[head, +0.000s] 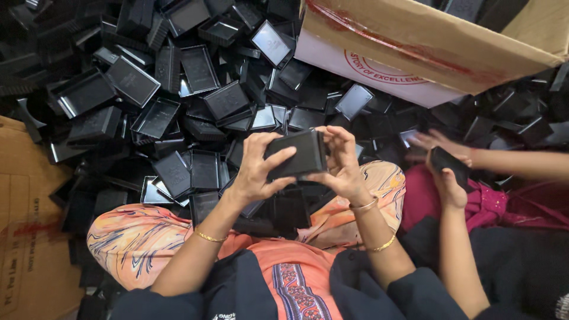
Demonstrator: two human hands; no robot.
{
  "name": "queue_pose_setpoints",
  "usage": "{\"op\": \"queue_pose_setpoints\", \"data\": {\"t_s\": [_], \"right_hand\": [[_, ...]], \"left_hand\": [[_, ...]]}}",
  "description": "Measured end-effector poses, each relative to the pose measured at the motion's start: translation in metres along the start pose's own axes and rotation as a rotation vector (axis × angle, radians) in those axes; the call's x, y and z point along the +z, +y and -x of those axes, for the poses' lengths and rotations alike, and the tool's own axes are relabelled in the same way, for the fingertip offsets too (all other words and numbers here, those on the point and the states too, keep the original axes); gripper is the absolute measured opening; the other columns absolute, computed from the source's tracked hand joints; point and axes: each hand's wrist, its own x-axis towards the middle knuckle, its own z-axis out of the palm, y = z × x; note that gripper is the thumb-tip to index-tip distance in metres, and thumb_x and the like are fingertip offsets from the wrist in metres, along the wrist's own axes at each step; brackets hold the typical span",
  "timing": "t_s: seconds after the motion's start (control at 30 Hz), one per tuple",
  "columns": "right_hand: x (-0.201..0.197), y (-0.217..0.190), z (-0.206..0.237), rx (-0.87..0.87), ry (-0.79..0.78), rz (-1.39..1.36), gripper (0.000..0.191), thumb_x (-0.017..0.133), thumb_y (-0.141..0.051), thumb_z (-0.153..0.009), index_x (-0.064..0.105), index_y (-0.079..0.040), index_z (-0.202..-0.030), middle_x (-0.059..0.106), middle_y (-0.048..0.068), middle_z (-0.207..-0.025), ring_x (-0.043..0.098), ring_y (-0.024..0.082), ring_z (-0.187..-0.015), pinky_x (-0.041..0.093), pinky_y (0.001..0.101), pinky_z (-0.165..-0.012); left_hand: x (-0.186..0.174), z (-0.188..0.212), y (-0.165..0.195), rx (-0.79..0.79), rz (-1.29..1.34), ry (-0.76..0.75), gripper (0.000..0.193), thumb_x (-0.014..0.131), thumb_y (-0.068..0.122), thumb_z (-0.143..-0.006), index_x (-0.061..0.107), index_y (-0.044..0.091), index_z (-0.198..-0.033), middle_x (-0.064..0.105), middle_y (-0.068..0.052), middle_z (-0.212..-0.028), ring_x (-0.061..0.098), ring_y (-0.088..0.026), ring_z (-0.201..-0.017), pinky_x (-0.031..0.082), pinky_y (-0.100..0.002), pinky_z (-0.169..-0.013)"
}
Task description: The person sits on the floor and repeatedly picks up small black plastic parts from a large pile, inspects them by turning them over, and places them into a cardboard box. Another person works nearby doing the same task.
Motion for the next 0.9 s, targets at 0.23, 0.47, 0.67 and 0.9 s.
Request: {"op": "queue_pose_setpoints", "data": {"t_s": [0.23,0.47,0.67,0.9], "right_hand": [[0.003,-0.005,0.0,-0.051,0.026,0.069,0.097,0.085,0.007,-0.077,0.03,-0.016,-0.153,0.043,0.01,-0.152,0.046,0.023,-0.142,0.052,0.0373,-0.112],[0.016,-0.004,-0.001,0.167,0.284,-0.302,0.091,0.077,-0.003,-0.084,0.029,-0.02,-0.159,0.047,0.012,-0.143,0.05,0.026,-0.129,0.055,0.0391,-0.103],[0.017,-0.038,-0.009,-0.127,0.163,0.77,0.043,0.076,0.008,-0.079,0.071,-0.007,-0.119,0.075,0.007,-0.117,0.074,0.022,-0.109,0.058,0.0333,-0.098],[-0.045,-0.104,-0.089,-0.45,0.518,1.338,0.05,0.076,-0.009,-0.101,0.05,0.005,-0.141,0.044,0.027,-0.153,0.039,0.043,-0.146,0.028,0.0497,-0.125]], "left_hand": [[-0.01,-0.009,-0.006,-0.044,0.074,-0.219,0.064,0.076,0.048,-0.089,0.058,0.017,-0.143,0.054,-0.016,-0.15,0.046,-0.039,-0.146,0.026,-0.06,-0.123],[-0.006,-0.009,0.007,-0.023,0.158,0.061,0.043,0.071,0.006,-0.093,0.058,0.004,-0.134,0.065,-0.018,-0.14,0.064,-0.037,-0.134,0.051,-0.046,-0.117],[-0.011,-0.011,0.019,-0.275,0.364,0.053,0.04,0.08,0.006,-0.089,0.062,0.002,-0.124,0.075,-0.015,-0.121,0.077,-0.029,-0.109,0.06,-0.035,-0.093],[-0.017,-0.017,-0.033,-0.365,0.209,0.274,0.042,0.07,0.006,-0.095,0.055,-0.002,-0.133,0.064,-0.02,-0.122,0.069,-0.028,-0.11,0.057,-0.032,-0.094]]}}
